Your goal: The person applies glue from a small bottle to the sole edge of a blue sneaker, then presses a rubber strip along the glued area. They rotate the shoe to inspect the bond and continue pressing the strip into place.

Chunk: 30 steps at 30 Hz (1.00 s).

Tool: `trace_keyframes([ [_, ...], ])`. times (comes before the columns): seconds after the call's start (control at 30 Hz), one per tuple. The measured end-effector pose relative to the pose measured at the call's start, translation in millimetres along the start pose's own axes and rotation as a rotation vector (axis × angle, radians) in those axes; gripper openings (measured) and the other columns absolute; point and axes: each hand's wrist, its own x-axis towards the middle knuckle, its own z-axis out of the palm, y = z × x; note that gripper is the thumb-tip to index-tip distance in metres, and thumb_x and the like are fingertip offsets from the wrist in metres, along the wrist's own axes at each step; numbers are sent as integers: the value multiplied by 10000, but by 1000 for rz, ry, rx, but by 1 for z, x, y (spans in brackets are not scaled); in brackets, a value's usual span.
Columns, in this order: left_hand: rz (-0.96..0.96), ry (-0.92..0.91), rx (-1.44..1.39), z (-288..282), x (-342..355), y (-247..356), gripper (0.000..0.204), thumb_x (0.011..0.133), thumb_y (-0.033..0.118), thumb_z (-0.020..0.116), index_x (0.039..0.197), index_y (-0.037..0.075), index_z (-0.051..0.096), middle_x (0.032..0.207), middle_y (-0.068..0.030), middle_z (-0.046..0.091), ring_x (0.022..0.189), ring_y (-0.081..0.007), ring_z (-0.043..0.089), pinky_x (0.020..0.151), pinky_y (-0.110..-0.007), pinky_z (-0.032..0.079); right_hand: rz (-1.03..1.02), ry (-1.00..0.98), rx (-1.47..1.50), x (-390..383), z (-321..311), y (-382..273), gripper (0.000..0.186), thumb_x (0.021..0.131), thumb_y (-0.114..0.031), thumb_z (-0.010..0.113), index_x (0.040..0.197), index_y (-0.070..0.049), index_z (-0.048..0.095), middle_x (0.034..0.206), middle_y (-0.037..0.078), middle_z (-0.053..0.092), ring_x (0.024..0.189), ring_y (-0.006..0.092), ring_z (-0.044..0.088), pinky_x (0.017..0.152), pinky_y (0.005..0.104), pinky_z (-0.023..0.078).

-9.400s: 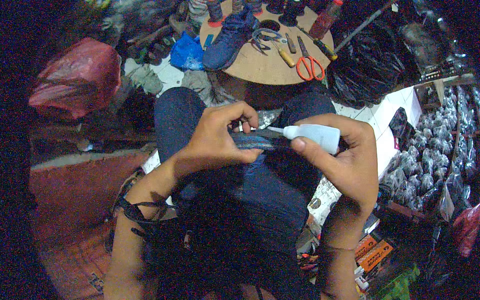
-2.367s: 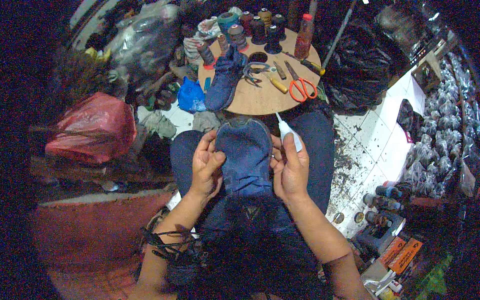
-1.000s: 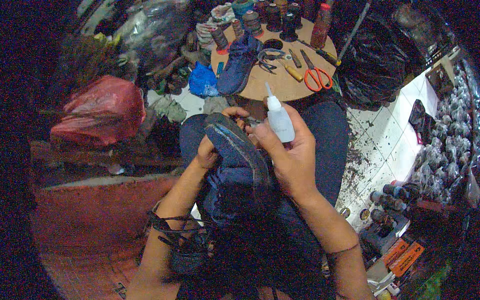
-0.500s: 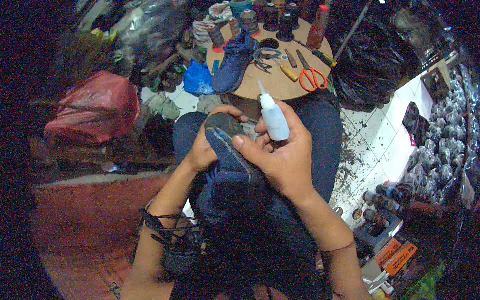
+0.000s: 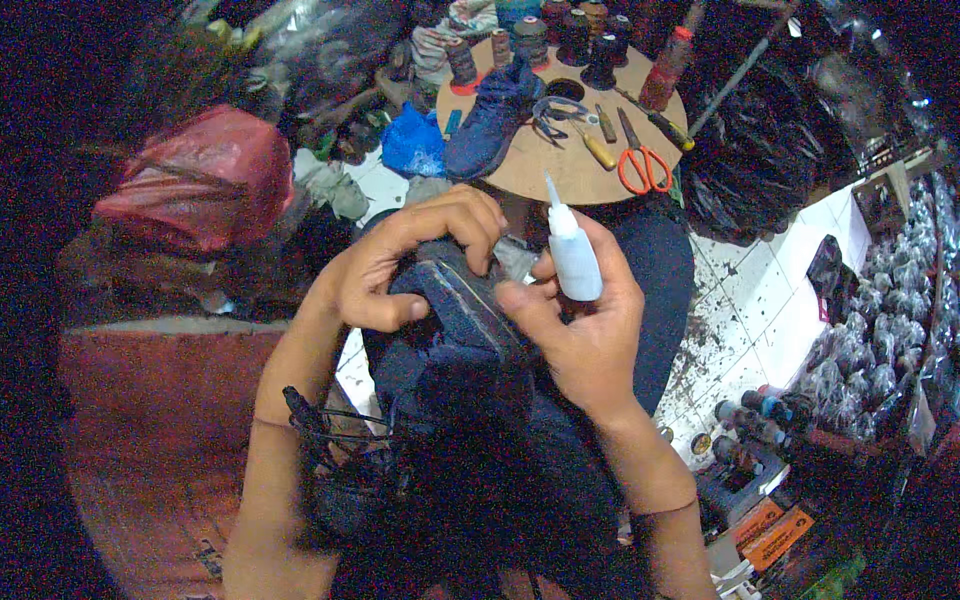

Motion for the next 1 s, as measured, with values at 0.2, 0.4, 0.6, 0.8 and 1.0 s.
trace_keyframes([
  [0.2,13,-44,-38,-2,0,0,510,776,494,703,1009,45,642,1020,-110,622,1010,-317,586,1021,-475,393,-98,-32,-98,-12,-14,-22,305,999,-191,704,1235,-14,625,959,18,665,825,68,594,743,239,485],
  [0.4,46,-48,-77,0,1,-1,486,762,493,737,987,68,665,985,-91,640,975,-311,598,1058,-510,387,-380,-145,-447,-20,-20,-45,285,797,-96,828,1055,3,760,827,83,708,690,123,621,612,262,462],
  [0.6,79,-92,-53,-2,3,3,464,730,418,756,1008,57,668,1033,-87,650,1035,-288,591,985,-419,410,-494,-238,-578,-16,-19,-53,275,777,-96,840,1025,-1,769,750,79,694,607,128,604,554,262,450],
  [0.8,82,-92,-56,-2,3,3,456,723,405,761,1009,61,676,1026,-85,653,1034,-292,593,990,-419,412,-489,-236,-586,-16,-17,-52,260,767,-83,836,1006,-3,774,761,87,704,613,139,623,559,271,468],
  [1.0,75,-108,-62,-2,3,3,457,716,395,769,1014,60,682,1043,-95,656,1042,-296,598,989,-417,417,-504,-285,-683,-9,-13,-71,252,732,-62,828,976,-17,784,763,80,700,595,138,603,546,268,453],
])
